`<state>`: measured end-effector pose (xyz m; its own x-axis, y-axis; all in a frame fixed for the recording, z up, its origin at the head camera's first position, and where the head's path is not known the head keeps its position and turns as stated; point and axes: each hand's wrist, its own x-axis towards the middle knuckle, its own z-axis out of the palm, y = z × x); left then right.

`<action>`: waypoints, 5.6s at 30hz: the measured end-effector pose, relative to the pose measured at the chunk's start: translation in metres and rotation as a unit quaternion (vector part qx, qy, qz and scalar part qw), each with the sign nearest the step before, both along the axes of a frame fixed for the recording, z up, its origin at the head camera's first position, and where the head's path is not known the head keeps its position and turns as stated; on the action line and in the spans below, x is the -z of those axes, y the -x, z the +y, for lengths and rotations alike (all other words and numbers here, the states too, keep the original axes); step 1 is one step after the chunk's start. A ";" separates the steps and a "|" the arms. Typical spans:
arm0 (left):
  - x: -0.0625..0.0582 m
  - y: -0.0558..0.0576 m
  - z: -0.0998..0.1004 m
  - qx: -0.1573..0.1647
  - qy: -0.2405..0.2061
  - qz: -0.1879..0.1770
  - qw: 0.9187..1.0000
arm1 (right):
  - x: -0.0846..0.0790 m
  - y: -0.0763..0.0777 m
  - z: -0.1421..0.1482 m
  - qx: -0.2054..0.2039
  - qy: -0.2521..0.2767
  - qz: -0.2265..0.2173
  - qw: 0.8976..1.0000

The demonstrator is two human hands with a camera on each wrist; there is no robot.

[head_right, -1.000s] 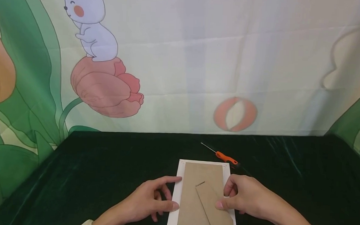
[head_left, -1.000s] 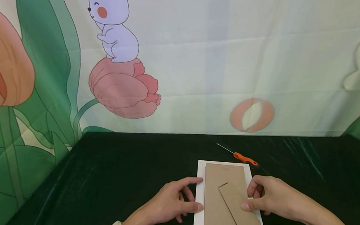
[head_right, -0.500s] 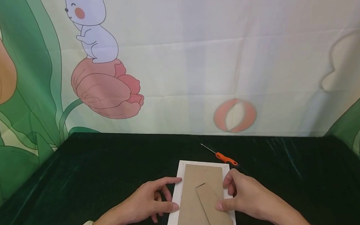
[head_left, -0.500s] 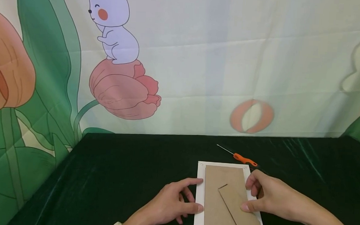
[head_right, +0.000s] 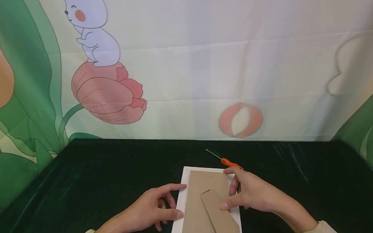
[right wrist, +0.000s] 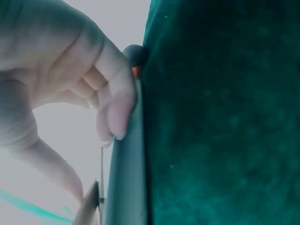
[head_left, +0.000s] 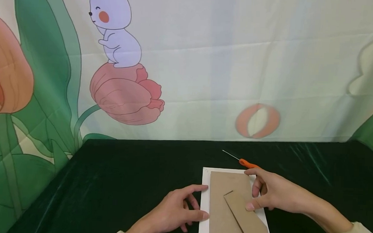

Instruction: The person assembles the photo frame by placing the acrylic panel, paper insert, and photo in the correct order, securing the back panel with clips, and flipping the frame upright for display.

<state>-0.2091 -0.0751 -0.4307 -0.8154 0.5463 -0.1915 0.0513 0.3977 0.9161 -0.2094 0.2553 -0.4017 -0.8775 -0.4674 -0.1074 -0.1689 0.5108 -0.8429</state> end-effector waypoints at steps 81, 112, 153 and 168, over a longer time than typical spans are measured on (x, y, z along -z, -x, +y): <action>-0.007 -0.001 0.008 -0.019 0.058 0.000 0.998 | 0.006 0.005 -0.015 0.073 -0.043 0.041 0.996; -0.002 -0.010 0.010 -0.018 0.049 0.042 0.998 | -0.005 0.048 -0.020 0.008 -0.131 0.138 0.982; -0.006 -0.013 0.008 0.038 0.040 0.074 0.996 | -0.016 0.050 -0.025 -0.056 -0.119 0.039 0.991; -0.004 -0.012 0.007 0.049 0.048 0.080 0.994 | -0.010 0.048 -0.038 -0.014 -0.185 0.097 0.978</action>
